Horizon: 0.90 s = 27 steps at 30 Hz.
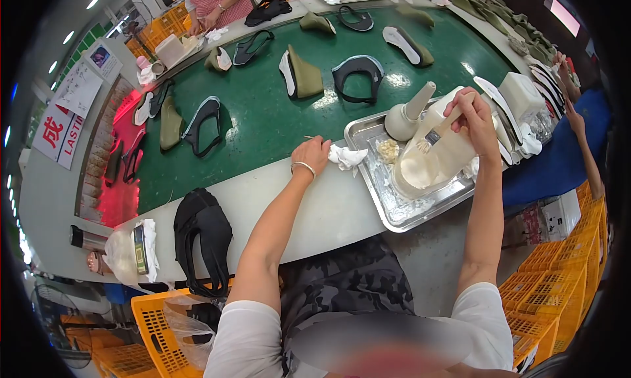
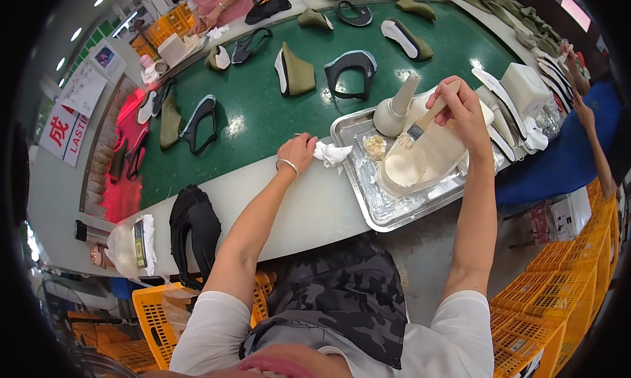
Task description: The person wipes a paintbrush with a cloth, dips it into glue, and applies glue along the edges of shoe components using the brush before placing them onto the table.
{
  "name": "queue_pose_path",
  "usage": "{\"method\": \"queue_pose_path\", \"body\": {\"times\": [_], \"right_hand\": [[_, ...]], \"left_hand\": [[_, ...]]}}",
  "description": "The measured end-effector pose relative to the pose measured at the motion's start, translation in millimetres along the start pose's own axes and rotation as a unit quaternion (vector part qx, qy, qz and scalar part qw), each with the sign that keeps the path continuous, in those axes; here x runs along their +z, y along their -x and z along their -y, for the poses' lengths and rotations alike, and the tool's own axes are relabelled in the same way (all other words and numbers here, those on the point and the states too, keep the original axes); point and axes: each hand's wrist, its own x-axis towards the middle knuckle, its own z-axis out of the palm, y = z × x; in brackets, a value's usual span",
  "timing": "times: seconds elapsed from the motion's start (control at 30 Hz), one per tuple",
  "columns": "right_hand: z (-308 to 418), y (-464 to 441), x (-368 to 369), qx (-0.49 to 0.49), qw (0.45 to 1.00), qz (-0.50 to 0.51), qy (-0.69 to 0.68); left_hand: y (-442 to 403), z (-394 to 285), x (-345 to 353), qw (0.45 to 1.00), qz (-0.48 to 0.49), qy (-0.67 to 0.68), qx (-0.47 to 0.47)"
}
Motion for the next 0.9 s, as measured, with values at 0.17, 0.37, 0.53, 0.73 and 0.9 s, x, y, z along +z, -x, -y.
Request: {"method": "queue_pose_path", "body": {"times": [0.17,0.37,0.53,0.73,0.9], "right_hand": [[-1.5,0.9,-1.3,-0.005,1.000,0.004,-0.004],[0.0,-0.2,-1.6,-0.008,1.000,0.009,0.007],[-3.3,-0.6,-3.7,-0.001,1.000,0.017,0.009],[-3.9,-0.5,-4.3,0.002,1.000,0.017,0.010],[-0.9,-0.2,-2.3,0.004,1.000,0.009,0.005]], "left_hand": [[0.2,0.5,2.1,1.000,-0.003,-0.002,-0.002],[-0.1,-1.0,0.4,1.000,-0.006,-0.005,-0.003],[0.9,-0.8,3.0,1.000,-0.011,-0.009,-0.002],[2.7,-0.6,4.6,1.000,-0.013,-0.014,0.000],[2.8,-5.6,-3.2,1.000,0.006,-0.014,-0.008]]}}
